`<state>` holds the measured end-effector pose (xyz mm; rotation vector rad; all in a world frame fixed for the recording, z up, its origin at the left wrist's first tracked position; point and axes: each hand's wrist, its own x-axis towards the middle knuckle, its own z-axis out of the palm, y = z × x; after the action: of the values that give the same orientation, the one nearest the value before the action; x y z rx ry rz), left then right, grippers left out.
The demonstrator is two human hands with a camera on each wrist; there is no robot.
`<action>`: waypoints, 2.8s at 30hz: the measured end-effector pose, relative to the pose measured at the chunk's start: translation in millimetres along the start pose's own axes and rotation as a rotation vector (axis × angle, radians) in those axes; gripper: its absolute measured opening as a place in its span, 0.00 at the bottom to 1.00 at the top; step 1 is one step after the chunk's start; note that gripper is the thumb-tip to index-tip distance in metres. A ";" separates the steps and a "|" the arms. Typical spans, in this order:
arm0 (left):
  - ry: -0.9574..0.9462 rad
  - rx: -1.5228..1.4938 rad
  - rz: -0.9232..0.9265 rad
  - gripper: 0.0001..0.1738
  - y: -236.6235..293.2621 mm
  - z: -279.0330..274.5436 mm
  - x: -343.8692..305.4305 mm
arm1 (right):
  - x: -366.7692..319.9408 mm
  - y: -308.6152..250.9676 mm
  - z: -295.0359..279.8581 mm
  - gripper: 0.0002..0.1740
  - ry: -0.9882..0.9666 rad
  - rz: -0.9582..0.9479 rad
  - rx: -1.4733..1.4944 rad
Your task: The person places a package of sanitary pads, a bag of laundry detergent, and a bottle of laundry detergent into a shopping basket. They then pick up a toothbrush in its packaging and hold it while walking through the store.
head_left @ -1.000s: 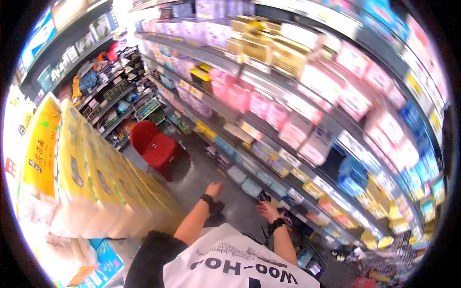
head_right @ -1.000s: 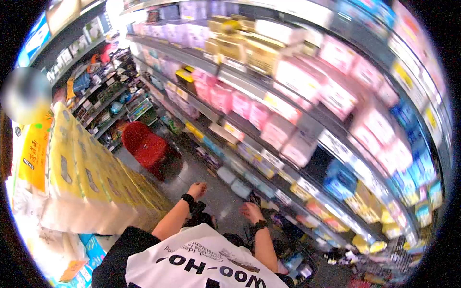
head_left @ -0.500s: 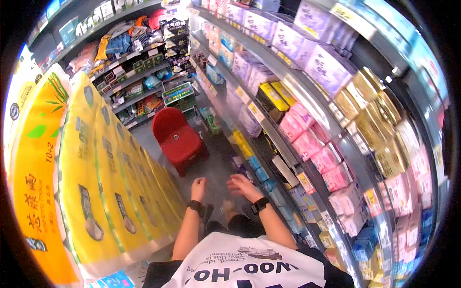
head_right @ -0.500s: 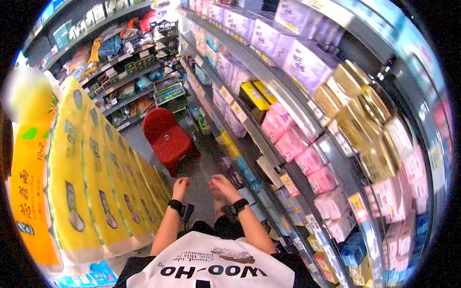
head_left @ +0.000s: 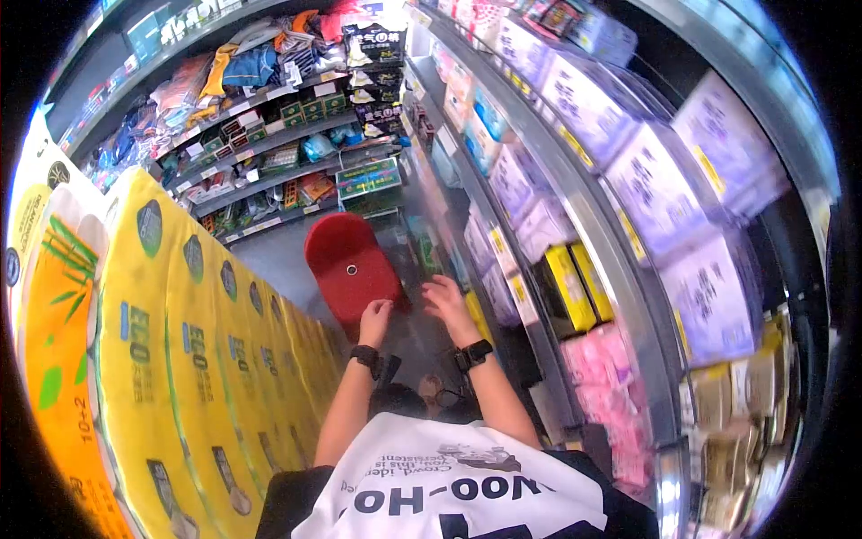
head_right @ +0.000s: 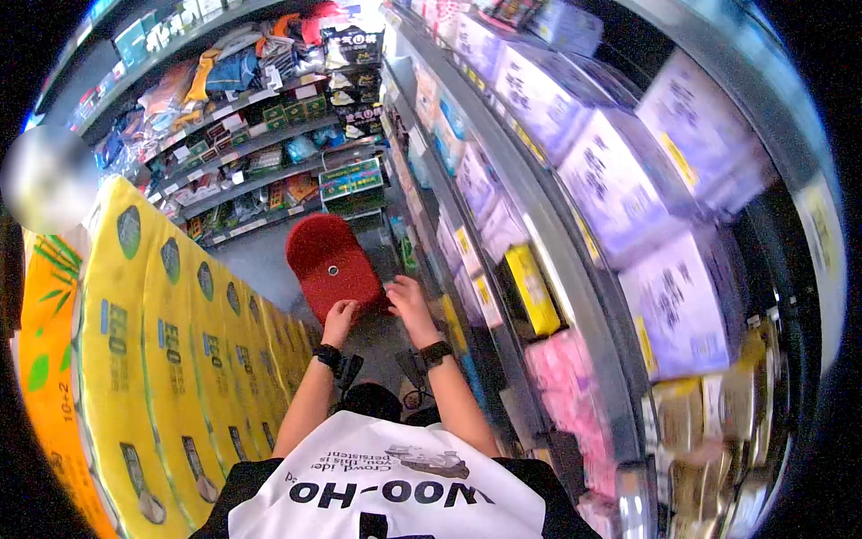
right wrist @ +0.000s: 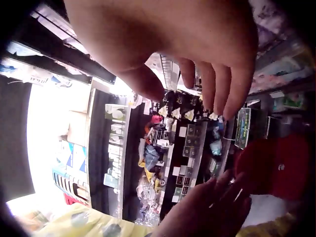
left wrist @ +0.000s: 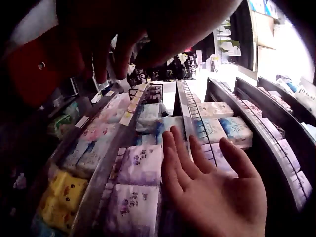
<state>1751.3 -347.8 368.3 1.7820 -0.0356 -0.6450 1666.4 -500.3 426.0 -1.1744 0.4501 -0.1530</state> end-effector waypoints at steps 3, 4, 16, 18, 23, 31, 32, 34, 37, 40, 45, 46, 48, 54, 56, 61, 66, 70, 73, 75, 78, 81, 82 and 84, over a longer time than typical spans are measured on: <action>0.148 -0.037 0.144 0.16 7.1 -4.5 27.8 | 39.9 0.2 1.3 0.25 0.050 0.013 -0.005; 0.111 0.016 0.137 0.17 14.0 -9.1 38.0 | 52.3 -2.1 2.5 0.25 0.069 0.018 0.021; -0.081 0.087 0.232 0.16 110.2 -12.2 286.9 | 284.2 -4.0 -3.5 0.32 0.320 -0.071 -0.193; -0.170 -0.040 0.179 0.17 130.3 -8.1 330.9 | 320.6 -27.3 9.6 0.33 0.377 -0.089 -0.298; -0.246 -0.094 0.291 0.15 173.5 12.0 420.7 | 434.9 -46.5 -1.7 0.41 0.547 -0.293 -1.050; -0.442 -0.157 0.221 0.17 172.4 34.3 482.7 | 519.2 -91.8 -11.7 0.37 0.640 0.033 -1.327; -0.443 -0.206 0.188 0.17 172.9 33.3 480.5 | 524.3 -90.7 -15.1 0.37 0.644 0.044 -1.331; -0.454 -0.200 0.166 0.17 160.1 36.9 486.4 | 527.7 -93.8 -17.2 0.37 0.607 0.114 -1.286; -0.464 -0.193 0.197 0.17 147.5 39.3 486.7 | 521.7 -91.3 -7.2 0.35 0.704 0.000 -1.410; -0.517 -0.133 0.142 0.17 143.8 39.2 484.3 | 520.1 -89.0 -13.4 0.33 0.697 -0.041 -1.234; -0.531 -0.191 0.142 0.19 134.9 34.3 481.1 | 496.4 -74.3 -14.7 0.29 0.629 -0.414 -1.438; -0.532 -0.181 0.141 0.19 138.2 30.1 474.0 | 486.5 -71.9 -12.4 0.29 0.634 -0.412 -1.429; -0.456 -0.291 0.061 0.21 151.4 24.2 462.6 | 463.9 -70.1 -5.6 0.28 0.524 -0.603 -1.377; -0.532 -0.313 0.157 0.25 102.9 15.5 436.2 | 349.9 -56.4 32.2 0.29 0.376 -0.515 -1.066; -0.659 -0.026 0.165 0.33 113.1 0.7 395.4 | 302.8 -44.5 31.3 0.30 0.423 -0.439 -0.992; -1.177 0.322 0.231 0.37 62.0 27.9 288.5 | 163.5 -16.1 -0.7 0.19 0.392 -0.285 -0.857; -2.013 0.922 0.237 0.21 123.5 90.8 82.7 | -29.8 56.7 -19.2 0.45 0.605 -0.112 -0.639; -2.288 1.122 0.298 0.22 63.6 148.3 -42.5 | -203.4 88.0 -0.5 0.43 0.923 0.067 -0.336; -2.475 1.238 0.338 0.22 20.1 166.8 -139.7 | -297.5 122.6 42.1 0.40 1.354 -0.004 -0.042; -2.568 1.290 0.359 0.22 -7.4 171.3 -186.2 | -328.8 163.9 60.1 0.42 1.514 -0.146 0.059; -2.658 1.354 0.372 0.23 -42.0 181.3 -231.7 | -352.2 197.0 94.3 0.44 1.775 -0.299 0.146; -2.677 1.397 0.363 0.23 -67.7 193.9 -265.0 | -359.6 216.9 110.1 0.45 1.968 -0.560 0.309; -2.678 1.402 0.356 0.23 -76.5 198.3 -276.8 | -359.7 227.5 109.1 0.43 2.118 -0.589 0.392; -2.690 1.401 0.343 0.23 -95.4 205.0 -303.3 | -364.0 245.3 107.3 0.40 2.406 -0.639 0.572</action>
<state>1375.7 -393.5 371.0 -0.1498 1.9231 1.6191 1354.8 -187.6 329.6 0.0802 1.8469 -2.1719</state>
